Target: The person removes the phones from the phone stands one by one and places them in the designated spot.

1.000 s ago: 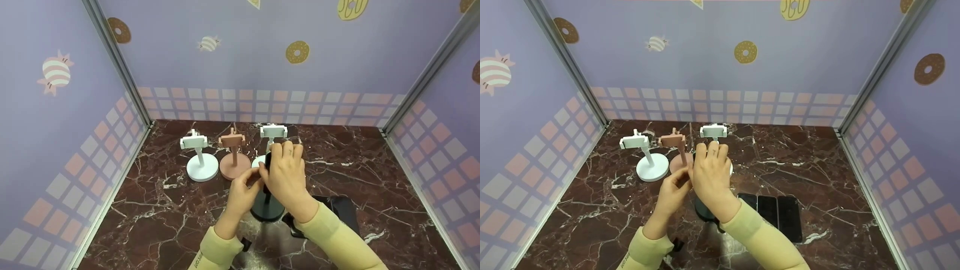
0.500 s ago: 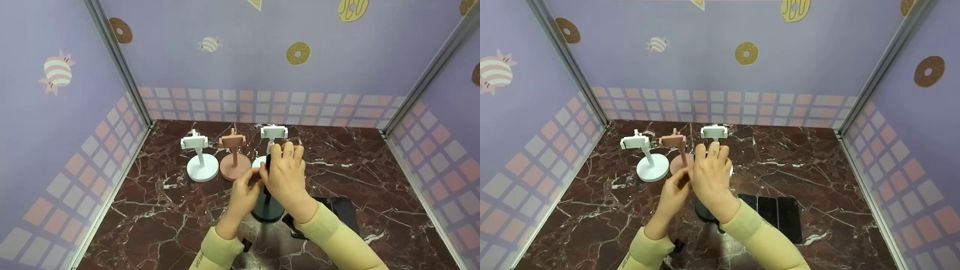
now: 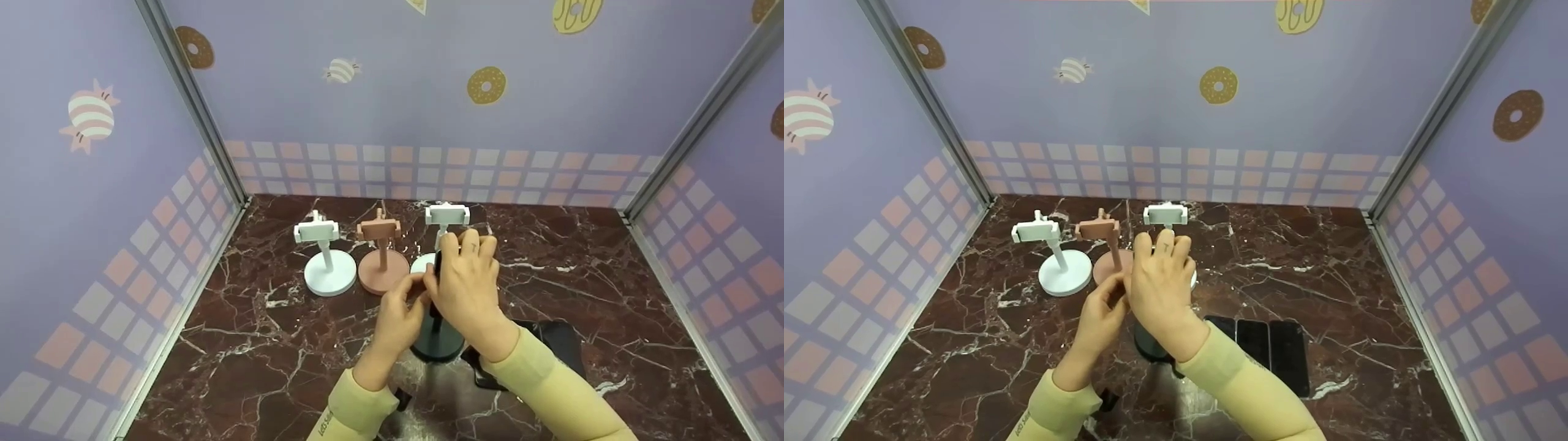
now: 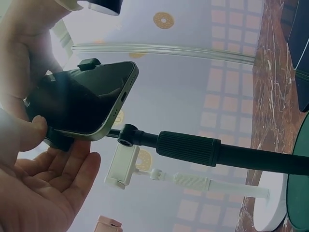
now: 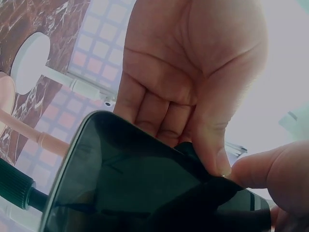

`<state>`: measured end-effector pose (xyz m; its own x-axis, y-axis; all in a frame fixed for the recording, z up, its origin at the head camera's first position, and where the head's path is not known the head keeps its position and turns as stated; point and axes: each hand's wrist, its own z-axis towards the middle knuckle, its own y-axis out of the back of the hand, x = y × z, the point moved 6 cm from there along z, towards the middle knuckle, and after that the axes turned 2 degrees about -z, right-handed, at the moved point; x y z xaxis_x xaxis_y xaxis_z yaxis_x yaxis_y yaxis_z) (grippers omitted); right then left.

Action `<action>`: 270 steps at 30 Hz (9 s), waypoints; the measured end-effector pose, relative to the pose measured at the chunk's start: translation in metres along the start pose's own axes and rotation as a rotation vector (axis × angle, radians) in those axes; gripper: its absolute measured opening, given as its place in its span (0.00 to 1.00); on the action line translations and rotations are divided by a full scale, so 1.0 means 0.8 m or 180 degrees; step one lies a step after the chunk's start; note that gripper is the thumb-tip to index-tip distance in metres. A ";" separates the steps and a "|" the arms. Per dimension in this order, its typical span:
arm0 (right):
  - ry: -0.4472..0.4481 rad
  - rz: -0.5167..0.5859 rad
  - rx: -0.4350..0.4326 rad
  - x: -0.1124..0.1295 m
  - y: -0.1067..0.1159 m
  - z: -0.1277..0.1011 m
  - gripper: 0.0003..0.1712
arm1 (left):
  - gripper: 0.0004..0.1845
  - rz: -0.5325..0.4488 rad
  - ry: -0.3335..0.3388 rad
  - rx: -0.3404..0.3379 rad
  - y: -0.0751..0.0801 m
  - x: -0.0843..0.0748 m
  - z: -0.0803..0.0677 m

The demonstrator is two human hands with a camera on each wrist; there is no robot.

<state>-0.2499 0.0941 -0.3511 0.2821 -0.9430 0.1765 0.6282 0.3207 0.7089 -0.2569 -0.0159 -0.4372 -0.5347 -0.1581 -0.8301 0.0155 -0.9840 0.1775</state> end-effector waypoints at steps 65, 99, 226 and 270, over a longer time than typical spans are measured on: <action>0.0201 0.0476 0.0437 -0.016 0.011 0.001 0.24 | 0.14 -0.0919 0.0401 0.0295 0.001 0.014 0.002; 0.0282 0.0690 0.0474 -0.019 0.008 0.001 0.24 | 0.15 -0.0794 0.0470 0.0247 0.003 0.016 0.002; 0.0134 0.1234 -0.0613 -0.114 0.083 0.002 0.21 | 0.24 -0.0718 0.0928 0.0301 -0.002 0.065 -0.002; -0.0888 0.0403 0.0263 -0.279 0.012 -0.095 0.22 | 0.11 0.0654 0.0519 0.0242 -0.048 0.104 -0.001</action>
<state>-0.2518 0.3146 -0.4352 0.1376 -0.8877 0.4393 0.5364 0.4397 0.7204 -0.3010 0.0090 -0.5138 -0.3838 -0.3711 -0.8456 0.0428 -0.9219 0.3851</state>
